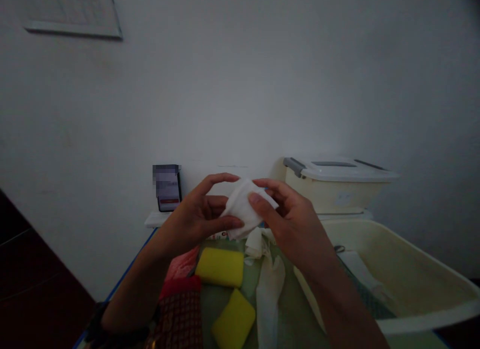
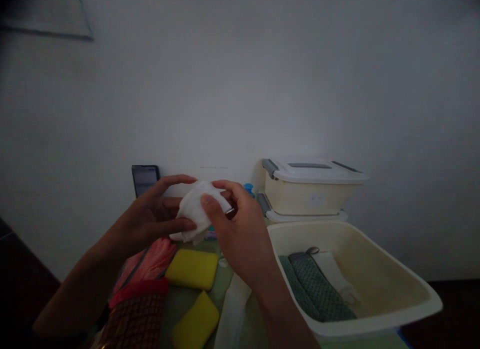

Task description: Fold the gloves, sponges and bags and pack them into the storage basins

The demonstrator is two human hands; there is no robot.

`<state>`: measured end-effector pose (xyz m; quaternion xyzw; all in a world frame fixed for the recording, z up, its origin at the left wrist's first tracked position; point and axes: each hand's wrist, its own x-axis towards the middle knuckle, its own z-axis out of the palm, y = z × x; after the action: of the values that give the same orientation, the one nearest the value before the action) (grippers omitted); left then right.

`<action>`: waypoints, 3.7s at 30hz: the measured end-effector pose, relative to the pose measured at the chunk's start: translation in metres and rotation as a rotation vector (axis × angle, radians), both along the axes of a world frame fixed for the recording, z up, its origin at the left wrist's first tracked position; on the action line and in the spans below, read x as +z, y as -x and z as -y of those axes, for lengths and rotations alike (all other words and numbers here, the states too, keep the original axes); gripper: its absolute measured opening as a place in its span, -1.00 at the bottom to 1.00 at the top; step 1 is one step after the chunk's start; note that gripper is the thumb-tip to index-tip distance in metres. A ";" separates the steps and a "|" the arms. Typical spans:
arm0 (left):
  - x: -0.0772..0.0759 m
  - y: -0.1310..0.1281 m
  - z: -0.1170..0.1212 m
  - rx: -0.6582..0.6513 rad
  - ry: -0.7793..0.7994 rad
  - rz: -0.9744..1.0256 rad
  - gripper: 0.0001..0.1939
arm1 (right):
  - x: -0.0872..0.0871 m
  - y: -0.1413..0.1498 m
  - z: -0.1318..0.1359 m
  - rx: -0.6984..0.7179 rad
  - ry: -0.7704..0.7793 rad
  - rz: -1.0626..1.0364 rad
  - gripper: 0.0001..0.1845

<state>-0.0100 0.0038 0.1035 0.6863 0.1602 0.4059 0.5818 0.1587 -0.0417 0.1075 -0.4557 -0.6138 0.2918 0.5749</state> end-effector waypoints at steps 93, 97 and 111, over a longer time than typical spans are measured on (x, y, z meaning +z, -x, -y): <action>-0.044 -0.198 0.003 -0.233 -0.868 -0.881 -0.87 | -0.004 -0.238 0.034 0.552 0.794 1.213 -0.65; -0.043 -0.199 0.004 -0.231 -0.874 -0.885 -0.86 | -0.003 -0.238 0.027 0.620 0.841 1.220 -0.62; -0.042 -0.201 0.004 -0.249 -0.889 -0.875 -0.86 | -0.009 -0.231 0.004 0.556 0.879 1.420 -0.67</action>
<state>0.1905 -0.0006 0.0611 0.9782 0.1181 0.0449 0.1648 0.3896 -0.0452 0.0983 -0.5435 -0.7471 0.2789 -0.2618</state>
